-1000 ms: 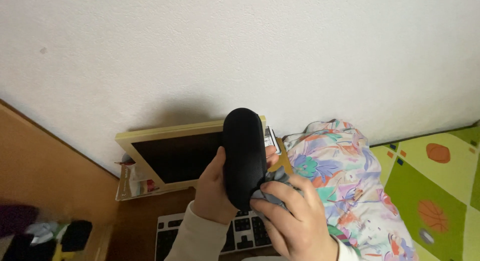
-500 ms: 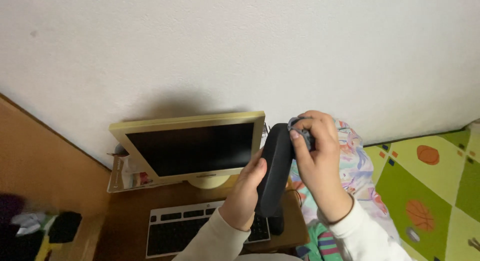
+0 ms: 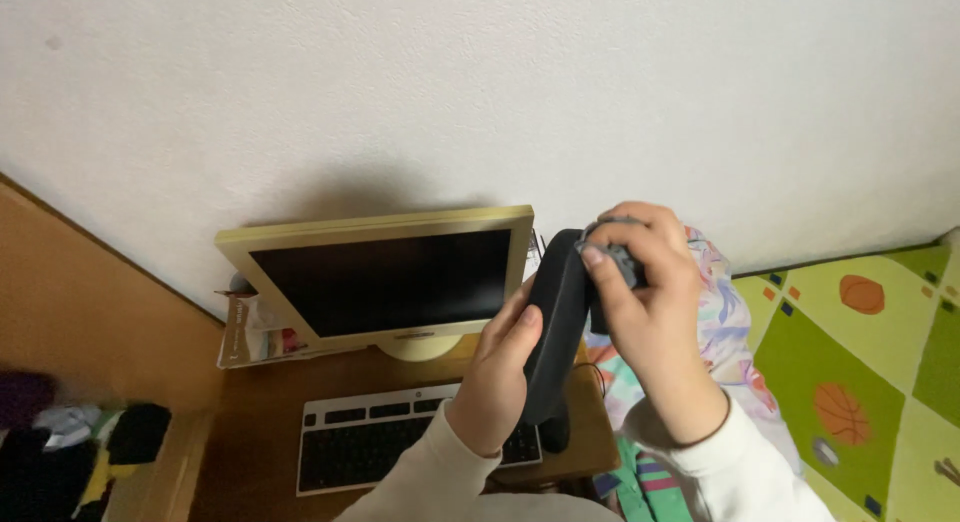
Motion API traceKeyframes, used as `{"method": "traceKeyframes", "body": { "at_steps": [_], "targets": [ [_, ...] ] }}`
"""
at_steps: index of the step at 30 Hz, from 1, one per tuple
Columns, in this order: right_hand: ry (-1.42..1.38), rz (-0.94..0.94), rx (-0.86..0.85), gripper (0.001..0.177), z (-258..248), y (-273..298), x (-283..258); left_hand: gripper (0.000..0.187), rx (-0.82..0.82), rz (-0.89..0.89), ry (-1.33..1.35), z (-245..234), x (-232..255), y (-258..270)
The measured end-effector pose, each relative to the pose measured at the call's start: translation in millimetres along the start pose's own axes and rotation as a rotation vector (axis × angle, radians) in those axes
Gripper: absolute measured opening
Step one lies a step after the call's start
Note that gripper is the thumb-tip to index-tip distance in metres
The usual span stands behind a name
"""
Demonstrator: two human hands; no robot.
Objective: The person wipes a computer keyboard and mouse with cloths, then wipes a black speaker-like object. They use a gray cloth first, then a green striped cloth, and finally both cloths together to clean the speaker.
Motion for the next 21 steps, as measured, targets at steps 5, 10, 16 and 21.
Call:
{"method": "traceKeyframes", "body": {
  "at_steps": [5,10,16,21],
  "targets": [
    [0.019,-0.081,0.049,0.016,3,31,-32,0.047,0.005,0.082,0.037,-1,11,-8],
    [0.084,-0.251,-0.081,0.02,21,80,-51,0.051,0.11,-0.031,-0.012,-6,13,-5],
    [0.114,-0.147,-0.054,0.014,2,19,-20,0.046,-0.099,0.114,-0.052,4,-1,-3],
    [-0.007,0.038,0.009,0.016,-1,20,-7,0.052,-0.046,-0.023,-0.133,-3,-12,-2]
  ]
}}
Point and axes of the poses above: each hand's wrist, its own y-axis away from the middle knuckle, its own z-axis out of the palm, x = y × z, the point moved 10 cm from there along -y, towards the middle knuckle, and after that the axes turned 11 degrees about z, right-handed, at the moved point
